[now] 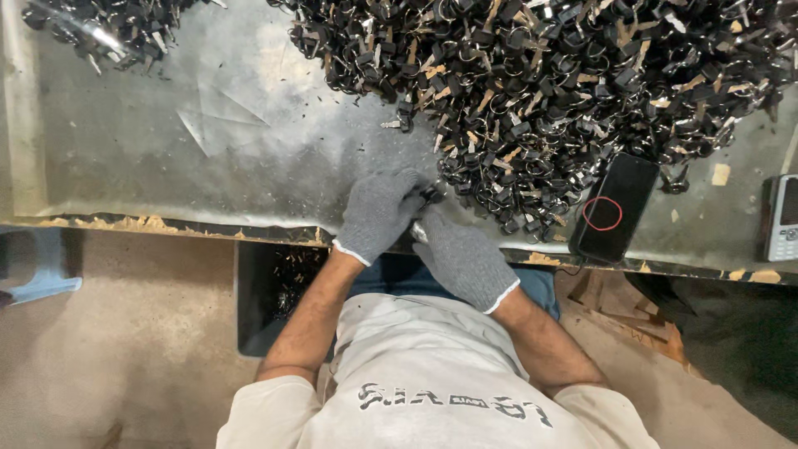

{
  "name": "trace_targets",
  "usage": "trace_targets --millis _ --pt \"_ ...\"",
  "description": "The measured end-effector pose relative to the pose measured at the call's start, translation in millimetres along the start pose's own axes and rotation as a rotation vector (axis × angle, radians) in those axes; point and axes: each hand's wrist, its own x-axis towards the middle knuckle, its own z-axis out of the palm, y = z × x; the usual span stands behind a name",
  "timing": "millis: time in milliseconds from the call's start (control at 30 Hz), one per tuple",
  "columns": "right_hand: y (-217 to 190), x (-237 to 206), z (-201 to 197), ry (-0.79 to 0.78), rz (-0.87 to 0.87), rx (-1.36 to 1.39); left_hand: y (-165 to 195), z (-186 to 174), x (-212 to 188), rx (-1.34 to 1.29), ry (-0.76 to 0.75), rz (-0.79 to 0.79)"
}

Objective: The person sits at a workbench covered with a large pile of small black metal components and, wearing gray gloves, picks up individual parts, turns them over in their hands, and drops them into a bin below the table, repeating this pick-inspect-drop cycle throughout the episode.

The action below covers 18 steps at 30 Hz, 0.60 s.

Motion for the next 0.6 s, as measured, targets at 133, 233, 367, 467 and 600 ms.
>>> trace_targets --millis 133,233,367,467,600 --pt "5 1 8 0.037 0.279 0.192 -2 -8 -9 -0.055 0.031 -0.158" --pt "11 -1 15 0.114 0.192 0.118 -2 -11 -14 0.008 0.044 -0.253" --pt "15 7 18 0.039 0.123 0.098 -3 -9 -18 0.028 0.064 -0.074" --pt "11 16 17 0.116 0.036 0.113 -5 -4 -20 0.05 0.08 0.021" --pt "0 21 15 -0.031 0.14 -0.146 -3 4 -22 0.156 -0.005 0.033"
